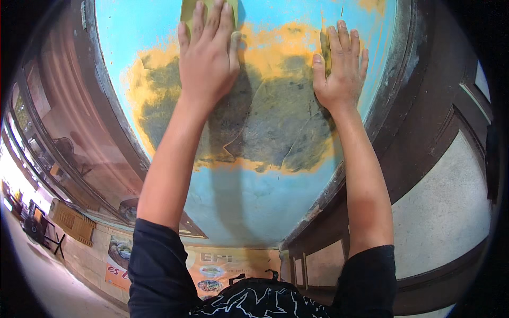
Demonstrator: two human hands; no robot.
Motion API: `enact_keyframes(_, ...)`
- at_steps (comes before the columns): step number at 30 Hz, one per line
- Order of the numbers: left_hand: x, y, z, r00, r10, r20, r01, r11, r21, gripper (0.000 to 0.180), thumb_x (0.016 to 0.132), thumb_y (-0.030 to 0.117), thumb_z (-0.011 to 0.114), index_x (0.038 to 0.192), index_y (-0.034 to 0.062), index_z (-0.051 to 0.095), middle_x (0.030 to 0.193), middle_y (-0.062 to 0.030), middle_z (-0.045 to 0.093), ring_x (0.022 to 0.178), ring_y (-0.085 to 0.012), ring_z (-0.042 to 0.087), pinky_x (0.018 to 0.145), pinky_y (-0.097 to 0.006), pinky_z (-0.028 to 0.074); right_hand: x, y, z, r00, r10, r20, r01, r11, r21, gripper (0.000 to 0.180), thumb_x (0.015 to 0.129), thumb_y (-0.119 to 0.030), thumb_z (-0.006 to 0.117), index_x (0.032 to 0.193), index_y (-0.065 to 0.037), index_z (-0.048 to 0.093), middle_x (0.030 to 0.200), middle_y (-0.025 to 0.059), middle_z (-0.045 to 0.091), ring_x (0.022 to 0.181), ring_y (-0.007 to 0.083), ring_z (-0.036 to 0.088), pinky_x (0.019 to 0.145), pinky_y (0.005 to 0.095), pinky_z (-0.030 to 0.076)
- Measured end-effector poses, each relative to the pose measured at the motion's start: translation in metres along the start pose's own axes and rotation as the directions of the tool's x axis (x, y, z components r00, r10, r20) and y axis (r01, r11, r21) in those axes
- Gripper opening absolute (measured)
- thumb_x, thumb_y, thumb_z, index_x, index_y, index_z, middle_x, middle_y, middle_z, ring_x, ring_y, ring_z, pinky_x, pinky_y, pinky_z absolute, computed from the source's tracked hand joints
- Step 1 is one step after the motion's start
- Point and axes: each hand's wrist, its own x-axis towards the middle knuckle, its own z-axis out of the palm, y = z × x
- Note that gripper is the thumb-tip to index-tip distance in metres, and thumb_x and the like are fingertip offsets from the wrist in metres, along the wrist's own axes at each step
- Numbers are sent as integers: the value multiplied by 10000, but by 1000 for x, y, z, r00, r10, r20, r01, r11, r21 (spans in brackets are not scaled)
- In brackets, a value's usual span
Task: Sanding a wall surface that appears to be undergoing repair or repainting.
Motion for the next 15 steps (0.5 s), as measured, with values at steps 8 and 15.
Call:
enact_keyframes(8,-26,-3,-2,997,-53,59,55,998,-27,551,1072,276,489,1598,139,405,1678,-38,355,1566,-326,267,1255,-557,166,0,4,-2,1000,-4,12,4,1000,-10,600,993,-391,568,1559,-224,462,1660,13,382,1547,279,308,1245,566,180)
enact_keyframes(15,11,-23,-19,990,-86,111,86,996,8,550,1088,289,419,1594,77,380,1687,-93,319,1578,-337,224,1270,-530,144,-2,-6,12,999,-29,-23,29,999,13,584,1002,-387,554,1553,-218,459,1658,20,384,1548,294,308,1238,581,184)
